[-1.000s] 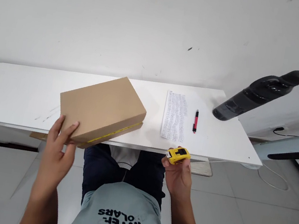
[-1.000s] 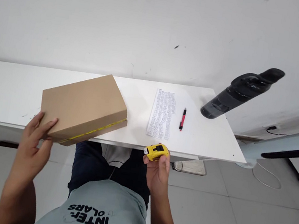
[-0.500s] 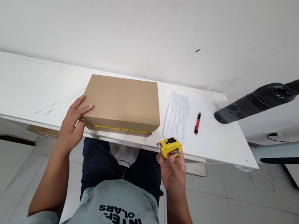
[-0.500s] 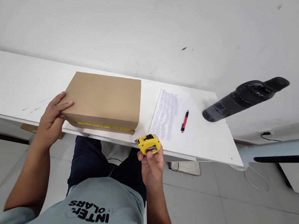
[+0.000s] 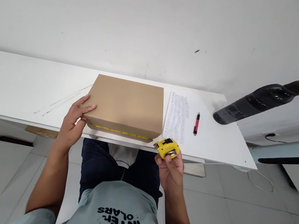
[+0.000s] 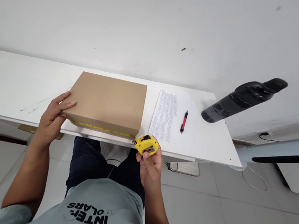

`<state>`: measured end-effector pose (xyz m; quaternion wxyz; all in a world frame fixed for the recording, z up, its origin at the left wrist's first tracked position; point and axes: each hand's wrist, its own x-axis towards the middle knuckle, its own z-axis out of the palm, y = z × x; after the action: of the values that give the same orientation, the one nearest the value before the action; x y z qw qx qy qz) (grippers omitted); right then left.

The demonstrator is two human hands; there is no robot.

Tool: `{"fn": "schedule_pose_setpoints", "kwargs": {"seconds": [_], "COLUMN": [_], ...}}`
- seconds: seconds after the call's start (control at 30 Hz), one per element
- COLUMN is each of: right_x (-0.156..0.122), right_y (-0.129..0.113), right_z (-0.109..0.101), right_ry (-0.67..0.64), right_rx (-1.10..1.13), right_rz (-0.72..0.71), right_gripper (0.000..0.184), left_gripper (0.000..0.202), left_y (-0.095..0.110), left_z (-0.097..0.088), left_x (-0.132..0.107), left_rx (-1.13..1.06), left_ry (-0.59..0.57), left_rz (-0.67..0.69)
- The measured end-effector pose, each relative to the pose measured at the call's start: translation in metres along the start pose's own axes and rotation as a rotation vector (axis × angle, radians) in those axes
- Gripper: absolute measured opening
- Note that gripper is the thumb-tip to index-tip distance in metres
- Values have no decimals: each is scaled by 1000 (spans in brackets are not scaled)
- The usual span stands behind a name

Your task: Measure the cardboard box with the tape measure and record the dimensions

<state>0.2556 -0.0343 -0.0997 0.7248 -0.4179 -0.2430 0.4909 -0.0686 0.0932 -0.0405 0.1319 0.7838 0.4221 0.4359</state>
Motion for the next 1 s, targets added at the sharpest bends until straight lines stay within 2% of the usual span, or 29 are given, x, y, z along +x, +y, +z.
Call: {"fn": "schedule_pose_setpoints", "kwargs": {"seconds": [0.07, 0.13, 0.2, 0.27, 0.33, 0.43, 0.5, 0.57, 0.7, 0.77, 0.87, 0.93, 1.0], "right_x": [-2, -3, -5, -7, -9, -13, -13, -8, 24, 44, 64, 68, 67], "right_y": [-8, -18, -29, -37, -39, -37, -36, -38, -52, -59, -61, -57, -50], "right_z": [-1, 2, 10, 24, 40, 54, 53, 43, 11, -4, -22, -28, -31], "right_ry": [-17, -50, -118, -219, -305, -360, -347, -276, 2, 107, 161, 166, 152], "right_rx": [-3, -30, -64, -79, -78, -77, -95, -135, -161, -153, -186, -238, -303], "right_rz": [-11, -44, -65, -54, -40, -60, -99, -166, -404, -489, -511, -506, -499], "right_gripper": [48, 52, 56, 60, 60, 54, 52, 53, 53, 53, 53, 54, 55], "left_gripper": [43, 48, 61, 72, 66, 42, 39, 41, 43, 42, 35, 28, 25], "left_y": [12, 33, 59, 86, 107, 120, 113, 93, 27, -4, -25, -22, -9], "left_z": [3, 9, 20, 31, 40, 44, 39, 31, 13, 8, 8, 14, 21], "left_x": [-2, -5, -8, -11, -12, -14, -15, -16, -14, -15, -23, -31, -38], "left_rx": [37, 134, 232, 247, 193, 164, 213, 311, 485, 497, 482, 431, 334], "left_ry": [-53, -63, -6, 15, -11, 12, 78, 184, 569, 663, 599, 543, 483], "left_rz": [17, 72, 208, 402, 561, 647, 639, 602, 380, 257, 177, 182, 178]}}
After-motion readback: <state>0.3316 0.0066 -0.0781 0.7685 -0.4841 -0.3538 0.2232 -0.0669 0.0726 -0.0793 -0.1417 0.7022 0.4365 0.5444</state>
